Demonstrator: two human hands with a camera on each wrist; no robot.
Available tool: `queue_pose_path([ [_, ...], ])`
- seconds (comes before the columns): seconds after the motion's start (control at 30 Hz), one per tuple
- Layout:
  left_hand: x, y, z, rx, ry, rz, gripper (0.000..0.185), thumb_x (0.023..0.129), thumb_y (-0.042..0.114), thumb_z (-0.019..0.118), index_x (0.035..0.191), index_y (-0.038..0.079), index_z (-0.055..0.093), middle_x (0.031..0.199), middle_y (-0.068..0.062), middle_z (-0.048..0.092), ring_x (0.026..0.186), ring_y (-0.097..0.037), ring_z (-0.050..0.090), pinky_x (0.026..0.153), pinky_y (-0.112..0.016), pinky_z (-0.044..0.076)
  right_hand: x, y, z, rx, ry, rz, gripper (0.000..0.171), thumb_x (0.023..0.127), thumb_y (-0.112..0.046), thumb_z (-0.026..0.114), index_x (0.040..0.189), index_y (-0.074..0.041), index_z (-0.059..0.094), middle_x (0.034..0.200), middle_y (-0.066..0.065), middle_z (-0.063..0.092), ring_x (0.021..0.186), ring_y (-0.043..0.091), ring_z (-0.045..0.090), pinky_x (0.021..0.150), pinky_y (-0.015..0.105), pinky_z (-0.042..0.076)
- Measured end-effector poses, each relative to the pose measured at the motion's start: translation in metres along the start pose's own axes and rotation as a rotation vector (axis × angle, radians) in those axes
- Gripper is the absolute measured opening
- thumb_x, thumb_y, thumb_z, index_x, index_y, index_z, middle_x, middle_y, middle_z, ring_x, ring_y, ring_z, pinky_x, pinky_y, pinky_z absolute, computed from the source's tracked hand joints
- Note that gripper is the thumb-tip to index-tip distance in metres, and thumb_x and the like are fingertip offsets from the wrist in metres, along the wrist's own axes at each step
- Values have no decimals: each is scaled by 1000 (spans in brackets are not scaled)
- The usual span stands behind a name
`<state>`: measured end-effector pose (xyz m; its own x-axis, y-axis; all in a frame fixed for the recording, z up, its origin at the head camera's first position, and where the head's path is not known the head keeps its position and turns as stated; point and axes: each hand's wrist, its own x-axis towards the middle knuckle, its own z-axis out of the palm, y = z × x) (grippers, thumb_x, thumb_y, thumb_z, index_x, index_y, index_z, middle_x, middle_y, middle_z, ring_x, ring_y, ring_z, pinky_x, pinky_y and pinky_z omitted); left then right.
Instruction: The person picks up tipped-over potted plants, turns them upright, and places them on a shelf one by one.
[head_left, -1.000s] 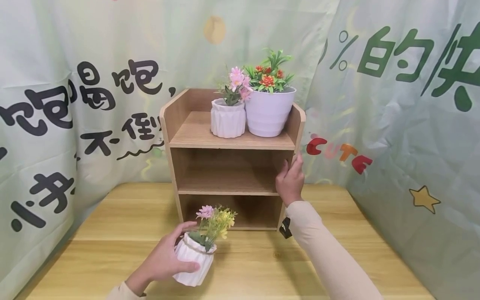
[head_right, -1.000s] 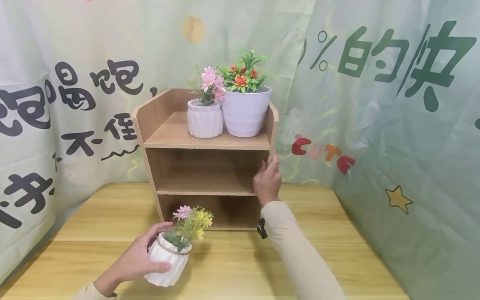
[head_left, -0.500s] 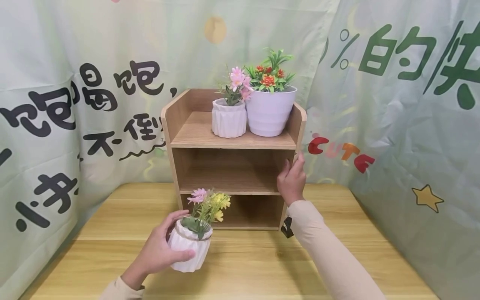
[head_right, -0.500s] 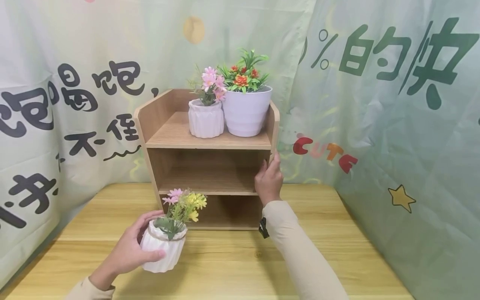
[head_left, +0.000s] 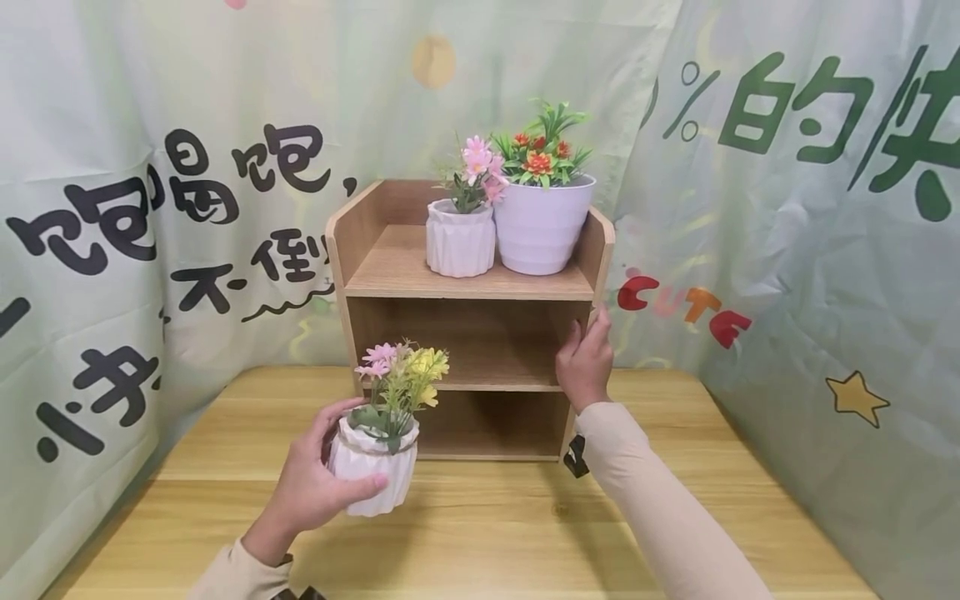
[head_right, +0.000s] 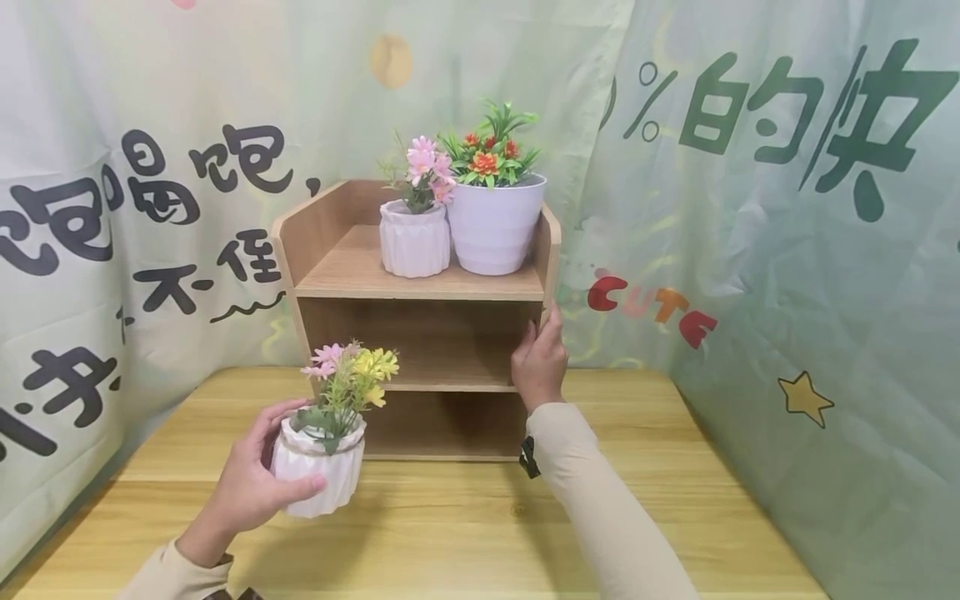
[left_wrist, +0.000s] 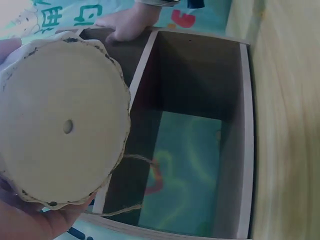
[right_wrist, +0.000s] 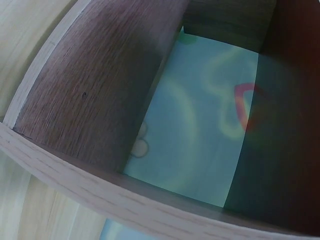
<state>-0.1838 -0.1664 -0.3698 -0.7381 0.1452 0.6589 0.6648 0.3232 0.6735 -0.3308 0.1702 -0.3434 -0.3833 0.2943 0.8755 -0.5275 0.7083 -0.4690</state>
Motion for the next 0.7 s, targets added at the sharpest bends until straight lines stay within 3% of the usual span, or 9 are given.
queue_pose_path([
  [0.33, 9, 6, 0, 4, 56, 64, 92, 51, -2, 90, 132, -1, 46, 109, -16, 64, 89, -12, 62, 70, -30, 55, -1, 0, -1, 0, 0, 9, 42, 98, -10, 49, 135, 4, 34, 103, 36, 59, 92, 53, 60, 82, 60, 48],
  [0.53, 17, 9, -2, 3, 75, 159, 86, 48, -5, 88, 126, -2, 53, 109, -20, 62, 86, -12, 62, 64, -28, 56, -1, 1, -1, -1, 9, 3, 42, 97, -9, 50, 135, 3, 35, 100, 36, 59, 90, 53, 60, 80, 61, 48],
  [0.7, 24, 10, -4, -26, 97, 219, 85, 46, -8, 87, 124, -6, 54, 118, -25, 59, 89, -11, 62, 66, -25, 56, -1, 1, 0, 0, 8, -1, 42, 98, -10, 50, 135, 3, 34, 101, 36, 59, 90, 53, 60, 81, 61, 48],
])
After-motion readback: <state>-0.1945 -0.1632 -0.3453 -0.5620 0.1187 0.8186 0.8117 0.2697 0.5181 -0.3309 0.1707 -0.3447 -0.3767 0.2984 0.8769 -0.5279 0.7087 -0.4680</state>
